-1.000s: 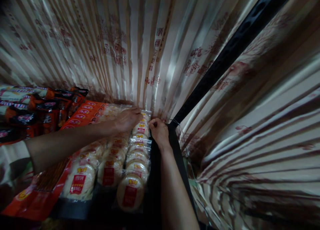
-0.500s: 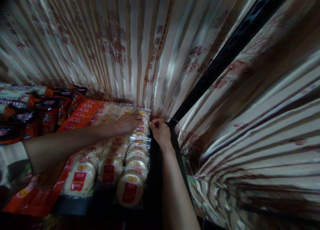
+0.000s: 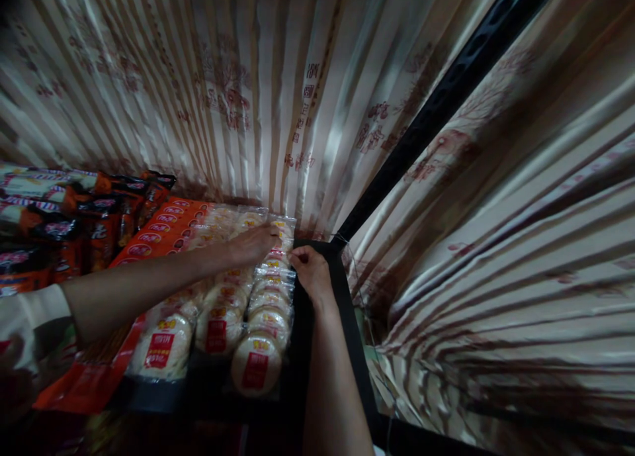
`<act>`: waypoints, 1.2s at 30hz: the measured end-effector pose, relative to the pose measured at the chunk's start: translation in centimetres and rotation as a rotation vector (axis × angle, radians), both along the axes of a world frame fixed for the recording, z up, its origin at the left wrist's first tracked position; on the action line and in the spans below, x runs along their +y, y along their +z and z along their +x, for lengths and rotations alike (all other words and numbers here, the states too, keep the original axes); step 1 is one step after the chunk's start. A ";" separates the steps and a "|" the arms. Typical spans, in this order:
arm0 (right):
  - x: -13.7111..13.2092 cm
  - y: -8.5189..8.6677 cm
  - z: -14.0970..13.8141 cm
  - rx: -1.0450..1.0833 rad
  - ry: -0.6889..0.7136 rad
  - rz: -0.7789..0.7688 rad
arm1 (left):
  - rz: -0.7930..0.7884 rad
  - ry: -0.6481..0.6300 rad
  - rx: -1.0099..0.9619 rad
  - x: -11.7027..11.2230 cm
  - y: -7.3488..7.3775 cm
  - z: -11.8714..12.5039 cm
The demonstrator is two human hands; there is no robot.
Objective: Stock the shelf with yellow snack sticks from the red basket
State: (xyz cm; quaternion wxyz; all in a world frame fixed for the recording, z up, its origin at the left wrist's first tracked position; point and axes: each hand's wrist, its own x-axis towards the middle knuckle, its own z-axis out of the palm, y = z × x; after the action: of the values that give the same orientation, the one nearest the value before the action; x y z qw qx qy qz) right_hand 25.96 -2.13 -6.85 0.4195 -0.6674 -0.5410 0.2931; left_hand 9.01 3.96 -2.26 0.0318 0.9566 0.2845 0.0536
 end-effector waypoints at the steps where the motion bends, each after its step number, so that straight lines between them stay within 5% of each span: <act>1: 0.1 -0.1 0.0 0.010 -0.004 0.004 | 0.002 0.002 -0.008 0.0 0.0 0.0; 28: 0.4 -1.5 -1.7 0.042 -0.092 0.098 | -0.051 0.066 -0.039 0.3 0.3 -0.4; 36: -1.0 0.1 -0.5 -0.081 -0.048 0.058 | -0.036 0.098 -0.065 0.0 -0.1 -0.2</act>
State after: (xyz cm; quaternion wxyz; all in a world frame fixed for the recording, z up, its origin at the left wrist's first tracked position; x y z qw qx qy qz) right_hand 25.46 -3.10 -6.77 0.4233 -0.6791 -0.5497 0.2396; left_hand 8.76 3.96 -2.41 0.0557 0.9385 0.3310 0.0808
